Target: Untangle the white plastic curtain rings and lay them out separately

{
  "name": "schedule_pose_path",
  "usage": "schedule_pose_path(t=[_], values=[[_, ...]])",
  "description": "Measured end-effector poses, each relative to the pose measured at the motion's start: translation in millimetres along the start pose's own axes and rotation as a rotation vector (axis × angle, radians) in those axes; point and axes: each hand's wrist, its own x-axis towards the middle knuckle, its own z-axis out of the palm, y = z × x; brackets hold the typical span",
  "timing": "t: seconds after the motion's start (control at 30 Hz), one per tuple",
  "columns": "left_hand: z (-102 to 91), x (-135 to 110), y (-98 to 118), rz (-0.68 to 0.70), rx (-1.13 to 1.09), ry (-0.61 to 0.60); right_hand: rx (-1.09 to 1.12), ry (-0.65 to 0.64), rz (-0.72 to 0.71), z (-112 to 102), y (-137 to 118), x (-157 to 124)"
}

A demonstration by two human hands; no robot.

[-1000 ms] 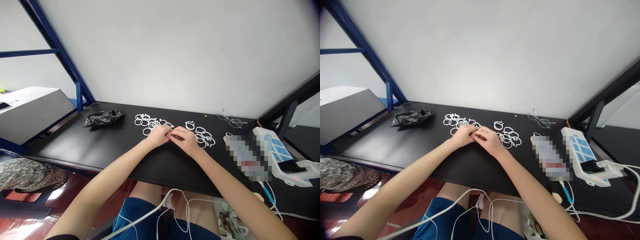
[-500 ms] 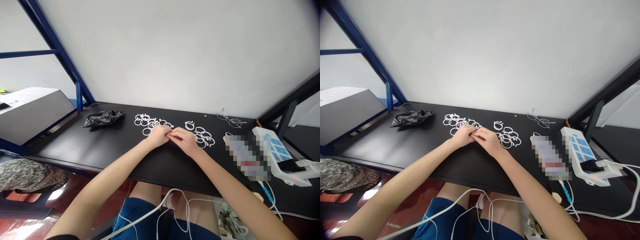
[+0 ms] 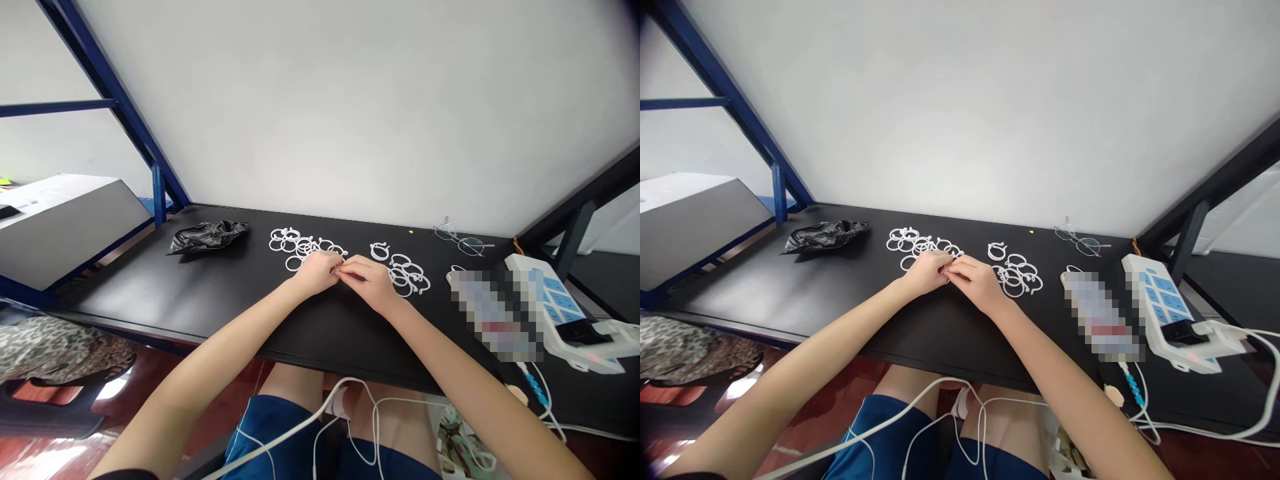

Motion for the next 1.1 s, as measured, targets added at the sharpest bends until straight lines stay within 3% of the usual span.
schedule_pose_path(t=[0.4,1.1], values=[[-1.2,0.0,1.7,-0.014,0.023,0.002,-0.014,0.004,-0.001,-0.8,-0.6,1.0],[-2.8,-0.2,9.2,-0.050,0.070,0.164,-0.074,0.065,0.053,-3.9,2.3,0.4]])
